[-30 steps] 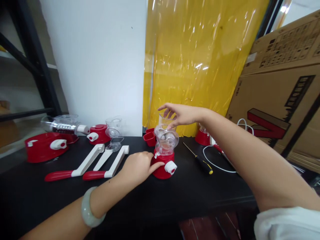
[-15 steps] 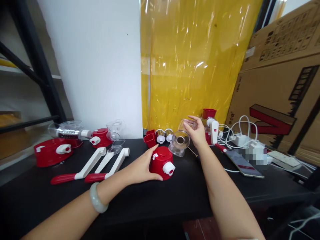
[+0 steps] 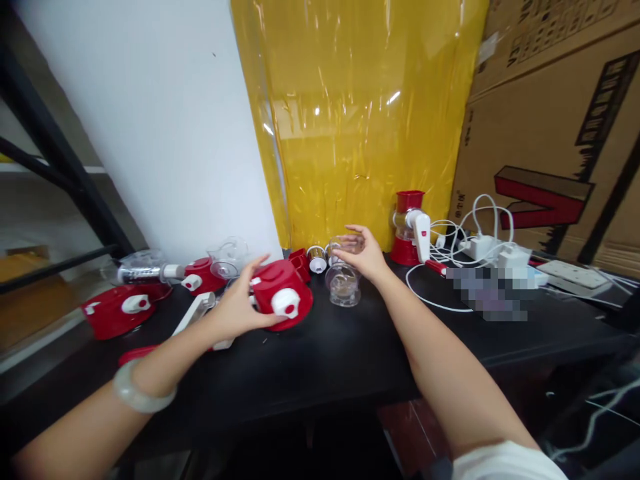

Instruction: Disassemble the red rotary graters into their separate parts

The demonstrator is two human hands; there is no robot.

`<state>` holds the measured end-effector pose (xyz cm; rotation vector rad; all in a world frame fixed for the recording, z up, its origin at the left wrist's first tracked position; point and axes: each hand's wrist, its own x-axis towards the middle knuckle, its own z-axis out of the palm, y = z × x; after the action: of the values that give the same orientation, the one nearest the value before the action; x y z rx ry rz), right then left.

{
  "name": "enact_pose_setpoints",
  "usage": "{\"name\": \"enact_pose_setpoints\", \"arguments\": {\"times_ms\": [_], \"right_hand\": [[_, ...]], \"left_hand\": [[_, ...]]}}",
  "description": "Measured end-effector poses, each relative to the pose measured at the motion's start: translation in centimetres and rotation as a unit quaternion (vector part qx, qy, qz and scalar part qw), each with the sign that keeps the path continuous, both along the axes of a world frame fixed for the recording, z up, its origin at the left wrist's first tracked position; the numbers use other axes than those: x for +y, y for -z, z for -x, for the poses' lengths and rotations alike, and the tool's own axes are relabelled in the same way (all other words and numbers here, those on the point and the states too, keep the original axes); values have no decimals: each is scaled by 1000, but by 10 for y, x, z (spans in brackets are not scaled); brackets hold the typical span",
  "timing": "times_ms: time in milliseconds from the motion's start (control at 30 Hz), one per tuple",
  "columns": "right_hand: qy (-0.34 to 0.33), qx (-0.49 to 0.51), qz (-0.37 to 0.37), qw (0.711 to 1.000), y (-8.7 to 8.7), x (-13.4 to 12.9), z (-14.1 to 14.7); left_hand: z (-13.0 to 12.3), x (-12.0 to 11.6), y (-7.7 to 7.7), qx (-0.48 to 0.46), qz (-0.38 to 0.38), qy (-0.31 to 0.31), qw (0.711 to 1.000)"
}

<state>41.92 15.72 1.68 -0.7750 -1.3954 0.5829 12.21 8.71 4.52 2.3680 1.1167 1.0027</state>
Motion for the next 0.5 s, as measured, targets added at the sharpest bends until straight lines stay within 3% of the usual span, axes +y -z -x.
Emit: {"name": "enact_pose_setpoints", "arguments": {"times_ms": [133,267,367,500], "right_hand": [[-67,-11,23,997,5,-3,12],[-110,-27,34,993,8,-7,23],[-126,-36,38,991,14,-8,30],[-112,-63,36,991,20,-7,32]], "left_hand": [[79,-9,-34,7,31,-53,998],[151,-17,-44,16,99,-81,992],[177,-27,-37,16,107,-107,988],[177,-36,-26,15,96,-97,990]]}}
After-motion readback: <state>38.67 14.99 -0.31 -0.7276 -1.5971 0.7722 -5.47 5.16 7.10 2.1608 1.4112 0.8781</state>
